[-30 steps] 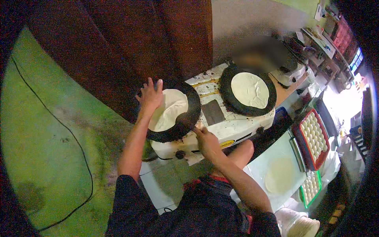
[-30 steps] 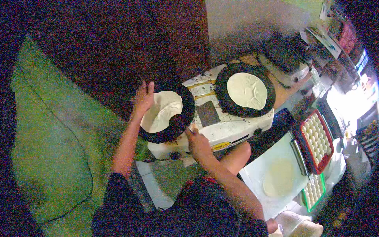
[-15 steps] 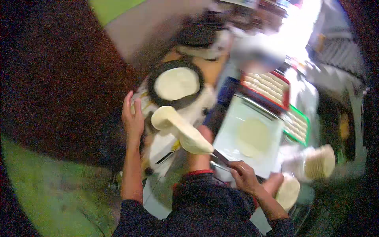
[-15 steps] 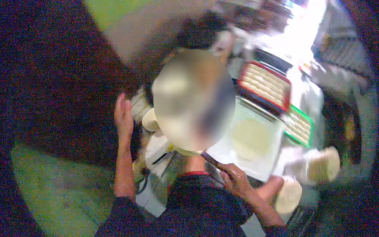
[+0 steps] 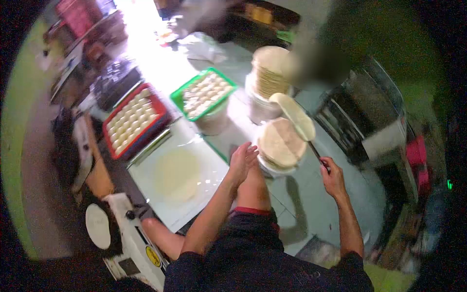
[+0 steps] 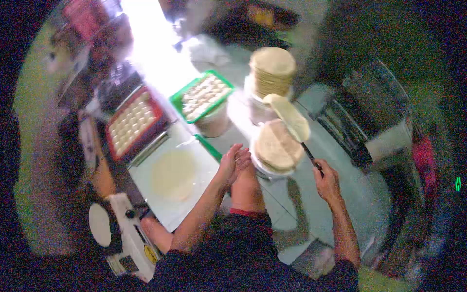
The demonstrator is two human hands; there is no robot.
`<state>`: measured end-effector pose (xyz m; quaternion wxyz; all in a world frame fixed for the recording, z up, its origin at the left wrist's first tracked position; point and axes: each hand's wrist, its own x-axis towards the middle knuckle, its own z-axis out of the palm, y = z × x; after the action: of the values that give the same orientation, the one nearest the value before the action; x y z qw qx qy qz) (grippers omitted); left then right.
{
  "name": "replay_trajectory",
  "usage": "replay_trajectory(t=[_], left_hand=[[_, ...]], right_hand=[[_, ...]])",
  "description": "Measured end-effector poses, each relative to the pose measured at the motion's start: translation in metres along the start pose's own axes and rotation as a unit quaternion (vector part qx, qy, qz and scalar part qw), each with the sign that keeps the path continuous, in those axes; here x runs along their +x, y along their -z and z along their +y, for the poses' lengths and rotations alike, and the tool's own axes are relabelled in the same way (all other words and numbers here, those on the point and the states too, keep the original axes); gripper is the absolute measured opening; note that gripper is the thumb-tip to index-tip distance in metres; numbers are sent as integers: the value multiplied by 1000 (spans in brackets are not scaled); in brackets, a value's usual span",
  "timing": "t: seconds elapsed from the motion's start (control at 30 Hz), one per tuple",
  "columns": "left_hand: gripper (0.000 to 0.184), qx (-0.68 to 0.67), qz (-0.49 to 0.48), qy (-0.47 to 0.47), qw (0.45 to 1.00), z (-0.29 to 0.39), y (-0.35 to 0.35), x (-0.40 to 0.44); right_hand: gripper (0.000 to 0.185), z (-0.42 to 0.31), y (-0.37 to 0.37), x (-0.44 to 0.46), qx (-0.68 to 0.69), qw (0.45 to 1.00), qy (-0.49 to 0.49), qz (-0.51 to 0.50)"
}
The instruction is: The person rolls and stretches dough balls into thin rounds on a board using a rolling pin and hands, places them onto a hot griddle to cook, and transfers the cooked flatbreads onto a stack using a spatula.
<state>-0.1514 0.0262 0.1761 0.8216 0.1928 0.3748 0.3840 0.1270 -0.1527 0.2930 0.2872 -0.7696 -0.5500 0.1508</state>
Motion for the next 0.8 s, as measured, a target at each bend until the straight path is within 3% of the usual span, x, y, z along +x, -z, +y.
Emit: replay_trajectory(t=[0.1, 0.23, 0.27, 0.37, 0.47, 0.53, 0.6, 0.73, 0.8], left_hand=[[54, -72, 6, 67, 995, -47, -28, 26], [51, -76, 51, 3, 996, -86, -36, 50], [50, -64, 69, -13, 995, -94, -33, 56], [46, 81, 168, -44, 982, -123, -20, 82], [43, 297, 247, -53, 921, -151, 1, 114], [40, 369, 264, -46, 890, -167, 10, 130], [38, 386, 284, -47, 876, -178, 16, 138], [35, 380, 310, -57, 870, -158, -21, 111], [33, 362, 321, -61, 873, -161, -20, 112]], right_hand=[[25, 28, 18, -9, 59, 996, -48, -48], [26, 61, 47, -1, 270, 901, -253, -226], [26, 72, 48, 5, 290, 891, -245, -249], [27, 124, 23, 25, 328, 864, -231, -305], [30, 180, -22, 48, 277, 861, -258, -340], [35, 195, -36, 50, 158, 936, -157, -273], [47, 213, -48, 56, 67, 972, -96, -204], [25, 223, -57, 62, 15, 996, -3, -92], [23, 233, -62, 62, 23, 992, -81, -98]])
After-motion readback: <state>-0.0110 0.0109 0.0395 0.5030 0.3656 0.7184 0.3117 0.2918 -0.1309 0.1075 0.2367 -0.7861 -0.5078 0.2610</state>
